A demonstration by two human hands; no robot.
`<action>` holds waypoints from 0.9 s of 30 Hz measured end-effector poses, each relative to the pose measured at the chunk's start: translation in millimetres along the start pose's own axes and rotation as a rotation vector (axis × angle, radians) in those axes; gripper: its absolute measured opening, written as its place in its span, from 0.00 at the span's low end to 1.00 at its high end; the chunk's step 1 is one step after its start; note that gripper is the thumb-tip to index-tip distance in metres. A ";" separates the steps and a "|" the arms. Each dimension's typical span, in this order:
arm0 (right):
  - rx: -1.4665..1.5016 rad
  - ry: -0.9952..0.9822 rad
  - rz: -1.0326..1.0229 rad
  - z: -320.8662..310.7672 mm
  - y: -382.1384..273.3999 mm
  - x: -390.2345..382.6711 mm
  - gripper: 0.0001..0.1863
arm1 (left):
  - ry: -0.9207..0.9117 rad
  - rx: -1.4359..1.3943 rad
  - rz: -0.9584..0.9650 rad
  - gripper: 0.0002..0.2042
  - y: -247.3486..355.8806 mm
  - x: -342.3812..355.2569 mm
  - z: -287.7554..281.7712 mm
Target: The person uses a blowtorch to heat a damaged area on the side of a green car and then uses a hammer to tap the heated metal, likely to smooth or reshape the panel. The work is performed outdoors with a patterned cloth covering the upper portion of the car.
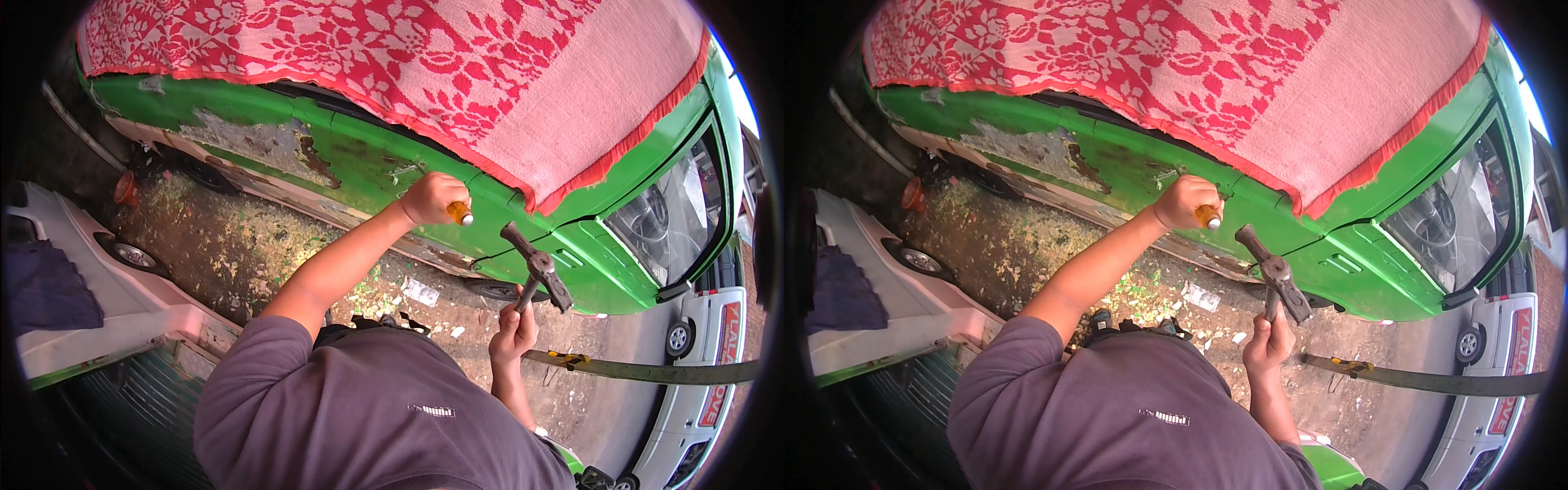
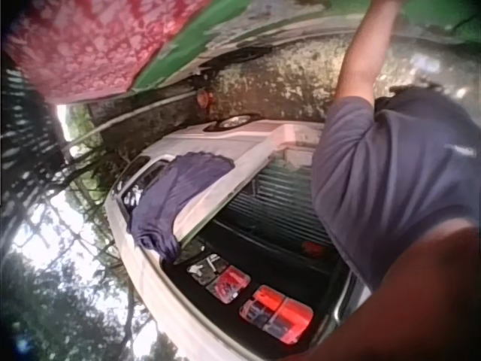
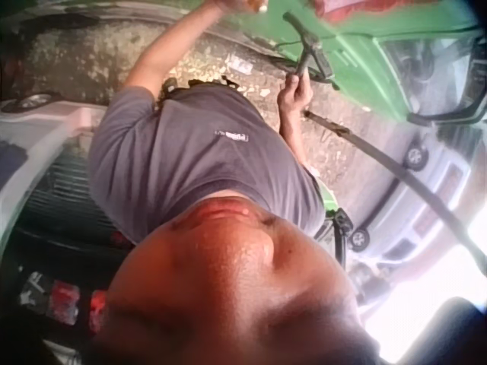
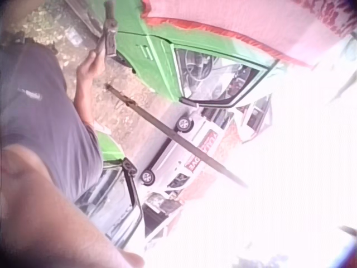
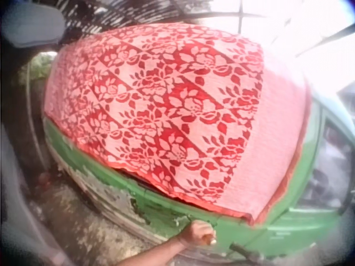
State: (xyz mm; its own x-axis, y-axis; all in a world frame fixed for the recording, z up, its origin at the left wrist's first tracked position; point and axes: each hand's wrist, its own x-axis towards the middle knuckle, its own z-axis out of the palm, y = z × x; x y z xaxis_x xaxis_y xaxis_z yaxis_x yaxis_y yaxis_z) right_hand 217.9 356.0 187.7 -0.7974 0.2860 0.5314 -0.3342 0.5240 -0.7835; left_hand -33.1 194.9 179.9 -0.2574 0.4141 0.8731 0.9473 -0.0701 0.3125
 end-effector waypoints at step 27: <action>-0.113 -0.037 0.234 6.9 25.2 13.3 0.19 | -0.147 0.170 -0.069 0.09 -16.9 -1.9 18.8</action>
State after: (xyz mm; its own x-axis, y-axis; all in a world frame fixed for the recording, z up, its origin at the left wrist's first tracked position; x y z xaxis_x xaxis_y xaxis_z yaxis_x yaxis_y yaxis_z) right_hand 195.4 367.5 172.8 -0.8649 0.3816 0.3260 -0.0816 0.5340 -0.8415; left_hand -45.0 212.3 165.9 -0.3036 0.5411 0.7842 0.9502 0.1119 0.2907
